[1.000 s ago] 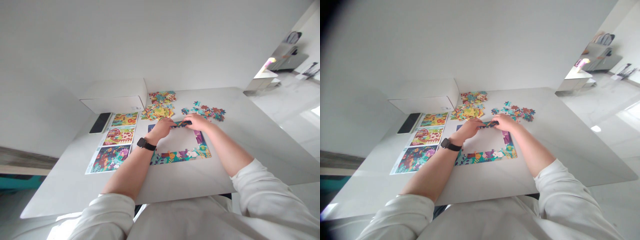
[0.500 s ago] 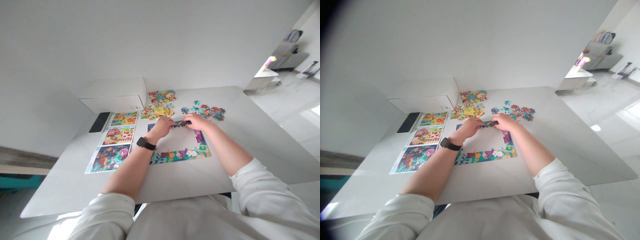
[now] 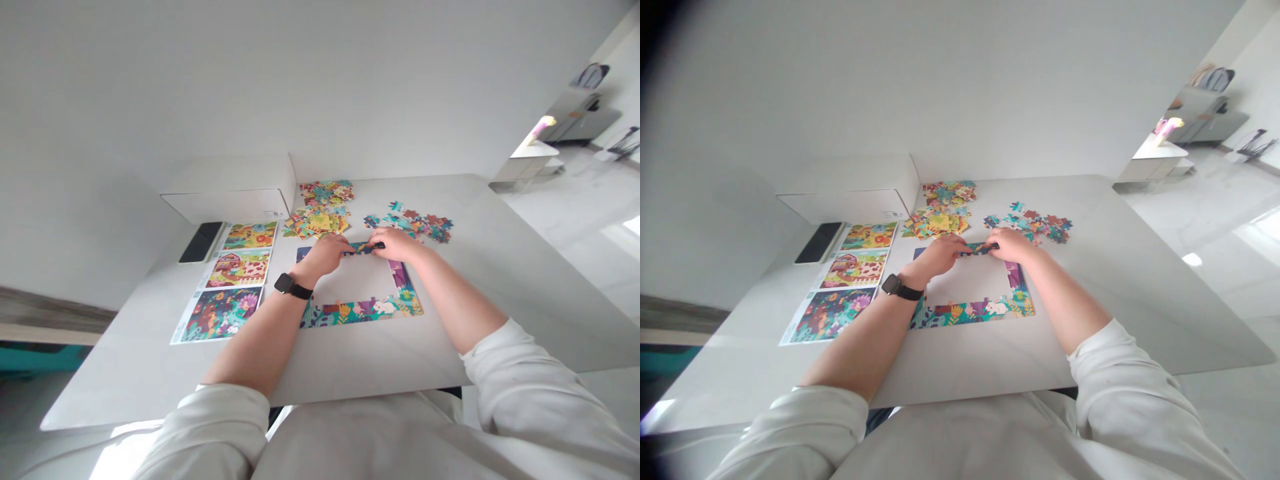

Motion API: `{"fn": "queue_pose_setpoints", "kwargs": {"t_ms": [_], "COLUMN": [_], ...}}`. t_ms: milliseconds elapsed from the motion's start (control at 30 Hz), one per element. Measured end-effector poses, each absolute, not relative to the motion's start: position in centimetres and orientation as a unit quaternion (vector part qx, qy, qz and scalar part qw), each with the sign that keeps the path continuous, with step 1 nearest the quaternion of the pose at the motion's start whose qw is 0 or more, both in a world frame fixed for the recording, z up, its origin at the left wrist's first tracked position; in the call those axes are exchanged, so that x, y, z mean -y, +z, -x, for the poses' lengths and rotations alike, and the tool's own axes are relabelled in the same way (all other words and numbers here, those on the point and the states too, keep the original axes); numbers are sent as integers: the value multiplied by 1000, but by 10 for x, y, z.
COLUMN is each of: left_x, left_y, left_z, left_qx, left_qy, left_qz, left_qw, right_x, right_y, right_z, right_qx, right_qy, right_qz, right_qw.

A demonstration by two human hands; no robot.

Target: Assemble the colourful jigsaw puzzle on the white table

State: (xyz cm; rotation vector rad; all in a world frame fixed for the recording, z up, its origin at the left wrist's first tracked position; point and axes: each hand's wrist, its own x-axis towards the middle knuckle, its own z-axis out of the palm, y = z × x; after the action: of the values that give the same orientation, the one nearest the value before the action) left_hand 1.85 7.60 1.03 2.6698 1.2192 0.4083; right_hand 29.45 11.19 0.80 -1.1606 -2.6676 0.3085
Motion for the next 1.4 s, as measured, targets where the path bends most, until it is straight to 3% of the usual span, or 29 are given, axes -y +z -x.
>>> {"fn": "queue_pose_setpoints", "kwargs": {"t_ms": [1200, 1400], "left_x": [-74, -71], "left_y": [12, 40], "left_z": [-16, -3], "left_qx": [-420, -462], "left_qy": [113, 130], "left_qz": [-899, -876], "left_qw": [60, 57], "right_x": [-108, -126], "right_y": [17, 31], "right_z": [-288, -333], "right_qx": [900, 788], "right_qy": [129, 82], "right_qz": [394, 568], "right_qw": [134, 225]}}
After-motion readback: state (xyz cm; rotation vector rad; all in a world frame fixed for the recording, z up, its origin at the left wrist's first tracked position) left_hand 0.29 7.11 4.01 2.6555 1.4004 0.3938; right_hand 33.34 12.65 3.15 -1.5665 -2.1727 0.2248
